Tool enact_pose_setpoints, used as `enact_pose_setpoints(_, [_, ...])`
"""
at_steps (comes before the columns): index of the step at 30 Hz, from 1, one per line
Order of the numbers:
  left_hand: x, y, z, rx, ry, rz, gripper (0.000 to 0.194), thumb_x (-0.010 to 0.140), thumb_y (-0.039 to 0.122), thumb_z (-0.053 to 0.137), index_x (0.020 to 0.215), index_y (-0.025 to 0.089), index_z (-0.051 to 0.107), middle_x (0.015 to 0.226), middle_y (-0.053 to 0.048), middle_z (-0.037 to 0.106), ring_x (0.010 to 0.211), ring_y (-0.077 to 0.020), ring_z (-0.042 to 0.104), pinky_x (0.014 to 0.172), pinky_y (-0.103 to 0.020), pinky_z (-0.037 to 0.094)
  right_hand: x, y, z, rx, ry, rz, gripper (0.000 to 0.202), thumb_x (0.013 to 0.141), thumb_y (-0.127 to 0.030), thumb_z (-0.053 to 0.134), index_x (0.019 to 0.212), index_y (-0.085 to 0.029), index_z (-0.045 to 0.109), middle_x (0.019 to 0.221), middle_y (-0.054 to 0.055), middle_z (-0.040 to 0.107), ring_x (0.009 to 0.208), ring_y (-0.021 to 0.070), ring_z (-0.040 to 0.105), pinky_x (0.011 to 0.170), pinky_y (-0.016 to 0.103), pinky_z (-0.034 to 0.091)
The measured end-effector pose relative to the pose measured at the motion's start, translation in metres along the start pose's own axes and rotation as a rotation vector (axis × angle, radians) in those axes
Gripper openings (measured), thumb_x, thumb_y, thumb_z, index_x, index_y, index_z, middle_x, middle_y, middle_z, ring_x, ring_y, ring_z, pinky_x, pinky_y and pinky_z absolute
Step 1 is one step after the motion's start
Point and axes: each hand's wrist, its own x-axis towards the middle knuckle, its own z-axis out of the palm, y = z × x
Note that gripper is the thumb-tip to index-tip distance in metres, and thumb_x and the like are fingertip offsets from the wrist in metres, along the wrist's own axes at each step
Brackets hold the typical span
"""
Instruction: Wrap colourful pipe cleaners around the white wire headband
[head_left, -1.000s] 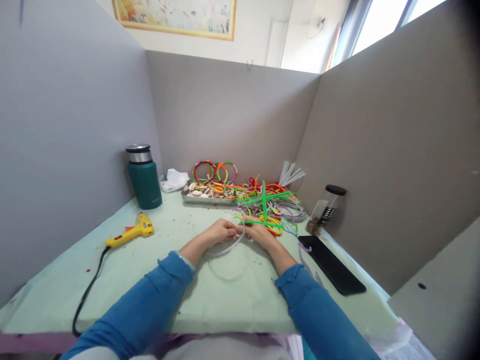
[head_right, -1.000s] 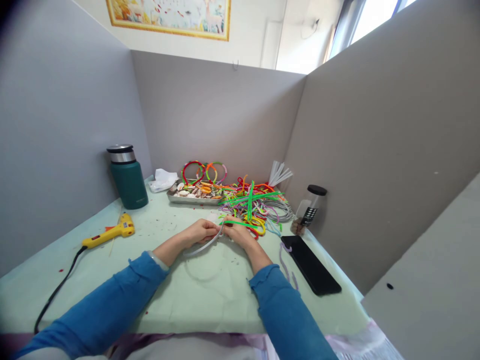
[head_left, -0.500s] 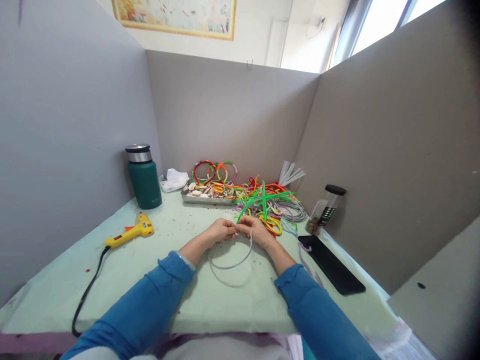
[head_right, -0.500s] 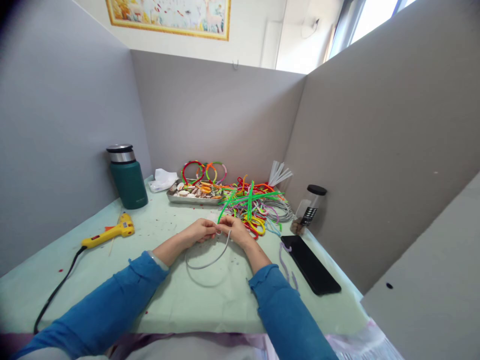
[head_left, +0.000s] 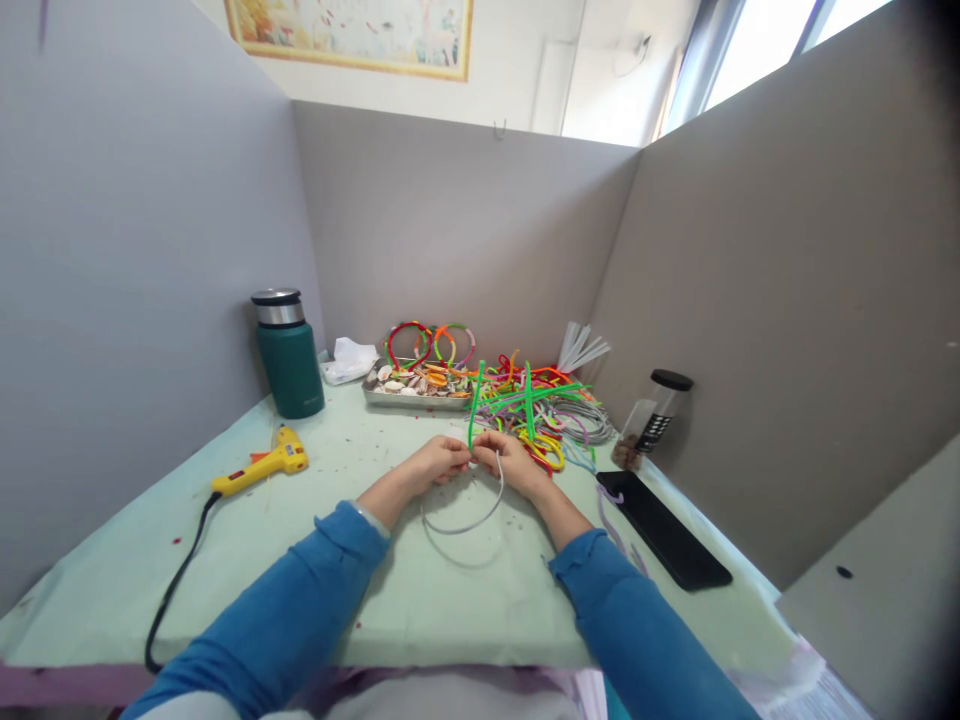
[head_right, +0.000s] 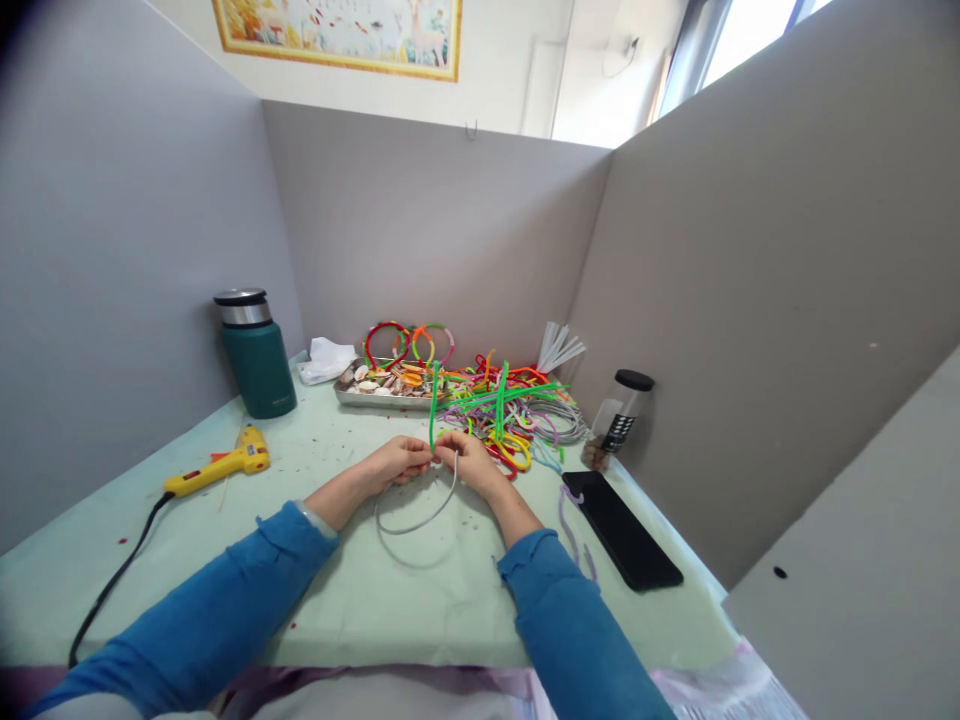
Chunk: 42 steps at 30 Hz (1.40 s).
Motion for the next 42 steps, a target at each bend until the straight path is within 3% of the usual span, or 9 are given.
enact_pose_setpoints(4, [0.000, -0.001, 0.000, 0.057, -0.014, 0.035, 0.040, 0.058, 0.047, 0.068, 0.069, 0.014, 0.050, 0.055, 0.005, 0.042, 0.041, -0.0023, 0.028, 0.040, -0.021, 0.012, 0.001, 0.002, 0.001, -0.074, 0.040, -0.046, 0.016, 0.073, -0.031, 0.058, 0.079, -0.017, 0.057, 0.065, -0.002, 0.055, 0.052, 0.0088, 0.045, 0.049, 0.021, 0.034])
enact_pose_setpoints(9, [0.002, 0.000, 0.003, 0.106, 0.078, -0.011, 0.052, 0.060, 0.063, 0.060, 0.072, 0.013, 0.052, 0.055, 0.005, 0.042, 0.039, -0.0022, 0.025, 0.040, -0.021, 0.011, 0.002, 0.002, 0.001, -0.054, 0.020, -0.032, 0.018, 0.073, -0.033, 0.057, 0.080, -0.016, 0.057, 0.065, -0.002, 0.057, 0.050, 0.0085, 0.044, 0.048, 0.021, 0.034])
enact_pose_setpoints(13, [0.001, 0.004, 0.007, 0.087, 0.096, -0.022, 0.053, 0.060, 0.065, 0.058, 0.069, 0.014, 0.050, 0.054, 0.005, 0.042, 0.037, -0.0016, 0.024, 0.040, -0.022, 0.010, 0.001, -0.001, 0.002, -0.015, 0.009, -0.022, 0.019, 0.072, -0.034, 0.058, 0.079, -0.016, 0.057, 0.066, -0.002, 0.057, 0.050, 0.0079, 0.043, 0.047, 0.021, 0.033])
enact_pose_setpoints(17, [-0.003, 0.010, 0.009, 0.052, 0.108, -0.040, 0.047, 0.064, 0.060, 0.057, 0.066, 0.015, 0.048, 0.053, 0.004, 0.042, 0.036, -0.0019, 0.023, 0.039, -0.022, 0.009, -0.001, -0.004, 0.003, -0.001, 0.006, -0.020, 0.016, 0.072, -0.031, 0.058, 0.078, -0.016, 0.058, 0.063, -0.002, 0.055, 0.050, 0.0083, 0.044, 0.048, 0.021, 0.033])
enact_pose_setpoints(23, [-0.002, 0.009, 0.008, 0.108, 0.119, -0.042, 0.030, 0.072, 0.041, 0.053, 0.058, 0.015, 0.046, 0.042, 0.007, 0.028, 0.034, -0.0036, 0.020, 0.038, -0.023, 0.009, -0.002, -0.005, 0.004, -0.056, 0.017, -0.034, 0.012, 0.073, -0.026, 0.055, 0.078, -0.016, 0.059, 0.064, -0.002, 0.056, 0.053, 0.0097, 0.046, 0.051, 0.022, 0.035])
enact_pose_setpoints(27, [-0.002, 0.006, 0.007, 0.106, 0.122, -0.009, 0.022, 0.071, 0.033, 0.052, 0.060, 0.015, 0.046, 0.045, 0.006, 0.033, 0.035, -0.0032, 0.022, 0.038, -0.022, 0.010, -0.003, -0.007, 0.004, -0.117, 0.025, -0.074, 0.012, 0.074, -0.024, 0.052, 0.080, -0.016, 0.059, 0.066, -0.001, 0.057, 0.058, 0.0108, 0.048, 0.055, 0.022, 0.037])
enact_pose_setpoints(42, [0.002, -0.003, 0.006, 0.152, 0.138, 0.036, 0.024, 0.065, 0.034, 0.059, 0.075, 0.013, 0.052, 0.055, 0.004, 0.043, 0.040, -0.0038, 0.029, 0.039, -0.020, 0.015, -0.002, -0.003, 0.003, -0.181, 0.027, -0.114, 0.012, 0.071, -0.019, 0.051, 0.081, -0.016, 0.056, 0.071, 0.000, 0.056, 0.060, 0.0111, 0.048, 0.055, 0.022, 0.037])
